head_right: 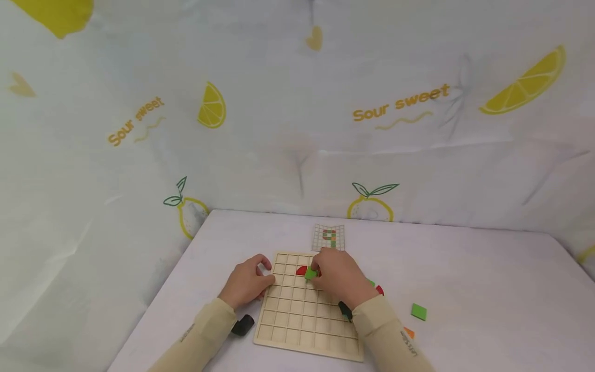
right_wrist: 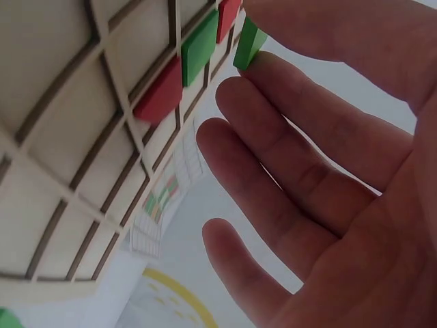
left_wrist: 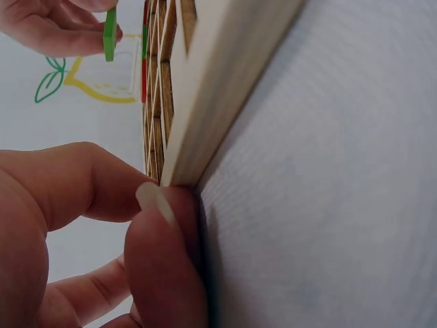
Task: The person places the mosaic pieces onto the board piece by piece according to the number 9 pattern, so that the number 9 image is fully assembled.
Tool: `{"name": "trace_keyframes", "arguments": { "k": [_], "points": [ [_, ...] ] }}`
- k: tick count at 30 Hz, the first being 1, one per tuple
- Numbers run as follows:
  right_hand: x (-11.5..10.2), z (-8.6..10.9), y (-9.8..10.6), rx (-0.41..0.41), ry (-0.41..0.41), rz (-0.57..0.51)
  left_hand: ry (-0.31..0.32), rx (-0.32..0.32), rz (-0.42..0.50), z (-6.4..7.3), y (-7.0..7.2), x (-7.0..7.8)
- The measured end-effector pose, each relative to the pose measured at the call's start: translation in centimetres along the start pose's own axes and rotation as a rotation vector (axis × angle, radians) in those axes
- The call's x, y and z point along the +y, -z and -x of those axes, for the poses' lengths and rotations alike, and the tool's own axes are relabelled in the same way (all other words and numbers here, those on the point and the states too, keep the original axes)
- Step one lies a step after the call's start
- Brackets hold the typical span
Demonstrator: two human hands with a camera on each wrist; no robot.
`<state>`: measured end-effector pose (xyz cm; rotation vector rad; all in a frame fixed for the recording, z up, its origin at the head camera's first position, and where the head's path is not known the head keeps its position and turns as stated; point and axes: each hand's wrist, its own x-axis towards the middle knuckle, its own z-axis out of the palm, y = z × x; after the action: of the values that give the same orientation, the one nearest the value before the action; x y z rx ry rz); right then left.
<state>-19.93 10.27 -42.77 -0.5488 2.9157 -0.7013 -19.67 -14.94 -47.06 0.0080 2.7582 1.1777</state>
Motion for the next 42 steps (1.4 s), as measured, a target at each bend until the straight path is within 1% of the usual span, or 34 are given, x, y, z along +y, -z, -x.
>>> {"name": "trace_keyframes", "arguments": {
  "k": [2,6,9,17,24,34,42],
  "points": [
    [-0.4,-0.1,-0.4,0.006,0.011,0.013,-0.004,-0.001,-0.001,0.0,0.0,0.0],
    [-1.1,-0.3,-1.1,0.025,0.069,0.066,-0.002,0.007,-0.004,-0.1,0.0,0.1],
    [-1.5,-0.6,-1.6,0.040,0.100,0.080,-0.005,0.018,-0.017,-0.1,0.1,0.1],
    [-1.8,-0.8,-2.1,0.066,0.126,0.097,-0.014,0.023,-0.029,0.0,0.2,0.2],
    [-1.7,-0.8,-2.3,0.078,0.170,0.119,-0.017,0.024,-0.038,0.2,0.3,0.5],
    [-2.0,-0.7,-2.3,0.068,0.153,0.125,-0.009,0.025,-0.045,0.3,0.4,0.5],
    [-1.9,-0.8,-2.4,0.060,0.156,0.145,-0.001,0.024,-0.048,0.2,0.4,0.6]
  ]
}}
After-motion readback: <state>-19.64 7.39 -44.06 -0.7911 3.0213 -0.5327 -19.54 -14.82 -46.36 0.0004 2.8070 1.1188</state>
